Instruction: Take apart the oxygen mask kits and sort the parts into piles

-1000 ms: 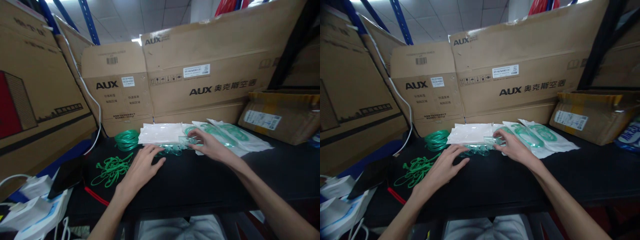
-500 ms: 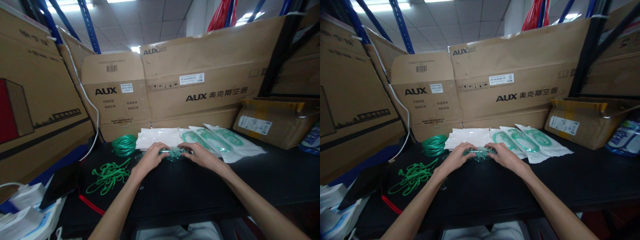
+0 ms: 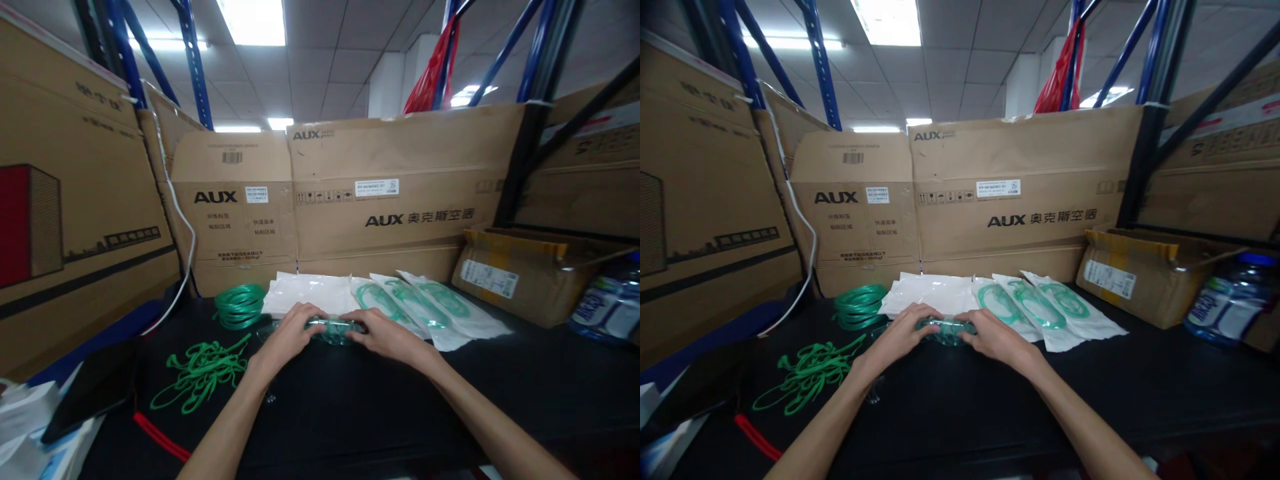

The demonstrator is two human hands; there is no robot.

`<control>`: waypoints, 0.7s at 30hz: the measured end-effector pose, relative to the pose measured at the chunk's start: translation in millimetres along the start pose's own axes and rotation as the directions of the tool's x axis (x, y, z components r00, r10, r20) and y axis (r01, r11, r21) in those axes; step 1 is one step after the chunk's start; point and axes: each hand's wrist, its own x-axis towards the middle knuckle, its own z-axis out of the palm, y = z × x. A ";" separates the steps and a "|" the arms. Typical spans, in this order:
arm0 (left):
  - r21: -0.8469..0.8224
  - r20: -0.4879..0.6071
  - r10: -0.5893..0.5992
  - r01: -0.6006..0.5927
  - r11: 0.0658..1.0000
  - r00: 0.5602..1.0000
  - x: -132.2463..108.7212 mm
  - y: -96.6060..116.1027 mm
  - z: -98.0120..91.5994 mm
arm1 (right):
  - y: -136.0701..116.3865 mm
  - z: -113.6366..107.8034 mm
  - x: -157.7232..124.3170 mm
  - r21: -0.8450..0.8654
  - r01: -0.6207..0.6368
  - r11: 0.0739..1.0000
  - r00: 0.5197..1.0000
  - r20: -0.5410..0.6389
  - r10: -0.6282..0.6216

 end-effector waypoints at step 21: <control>-0.033 -0.290 -0.012 0.002 0.999 0.957 10.1 29.0 -9.2 | 124.3 -104.3 -35.5 -0.553 -0.644 0.528 0.764 -0.493 0.416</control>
